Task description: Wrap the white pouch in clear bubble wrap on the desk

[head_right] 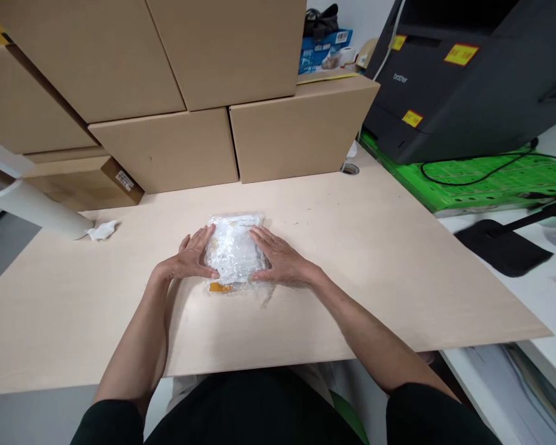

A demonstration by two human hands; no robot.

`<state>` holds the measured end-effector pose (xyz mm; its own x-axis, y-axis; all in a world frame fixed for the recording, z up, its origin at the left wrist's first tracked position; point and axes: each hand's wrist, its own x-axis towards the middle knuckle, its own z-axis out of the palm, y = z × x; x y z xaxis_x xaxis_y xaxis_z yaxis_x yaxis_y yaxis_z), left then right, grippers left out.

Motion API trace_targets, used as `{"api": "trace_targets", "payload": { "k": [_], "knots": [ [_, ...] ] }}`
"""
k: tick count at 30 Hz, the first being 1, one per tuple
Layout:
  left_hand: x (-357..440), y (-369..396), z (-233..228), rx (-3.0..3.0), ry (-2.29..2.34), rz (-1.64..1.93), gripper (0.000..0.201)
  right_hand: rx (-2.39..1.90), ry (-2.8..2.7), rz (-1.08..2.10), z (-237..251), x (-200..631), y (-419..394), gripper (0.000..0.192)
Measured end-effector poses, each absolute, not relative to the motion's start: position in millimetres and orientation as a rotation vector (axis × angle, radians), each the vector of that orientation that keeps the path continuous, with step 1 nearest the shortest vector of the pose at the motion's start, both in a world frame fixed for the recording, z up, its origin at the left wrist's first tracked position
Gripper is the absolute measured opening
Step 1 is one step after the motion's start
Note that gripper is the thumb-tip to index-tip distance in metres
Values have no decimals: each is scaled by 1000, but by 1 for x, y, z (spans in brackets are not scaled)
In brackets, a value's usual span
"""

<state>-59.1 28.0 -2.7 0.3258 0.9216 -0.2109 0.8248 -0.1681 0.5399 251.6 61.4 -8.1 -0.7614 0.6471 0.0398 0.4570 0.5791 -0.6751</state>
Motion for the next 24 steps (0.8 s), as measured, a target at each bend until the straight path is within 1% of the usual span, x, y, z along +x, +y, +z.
{"api": "trace_targets", "payload": {
  "k": [8, 14, 21, 24],
  "knots": [
    [-61, 22, 7, 2018, 1532, 163, 130, -915, -2548, 986, -5, 255, 61, 112],
    [-65, 24, 6, 2033, 1508, 131, 125, -857, -2513, 1073, -3, 262, 62, 108],
    [-57, 23, 14, 1978, 1555, 59, 126, -862, -2466, 1109, 3, 260, 59, 109],
    [-58, 17, 29, 1909, 1554, 158, 128, -863, -2264, 1225, 6, 263, 60, 101]
  ]
}}
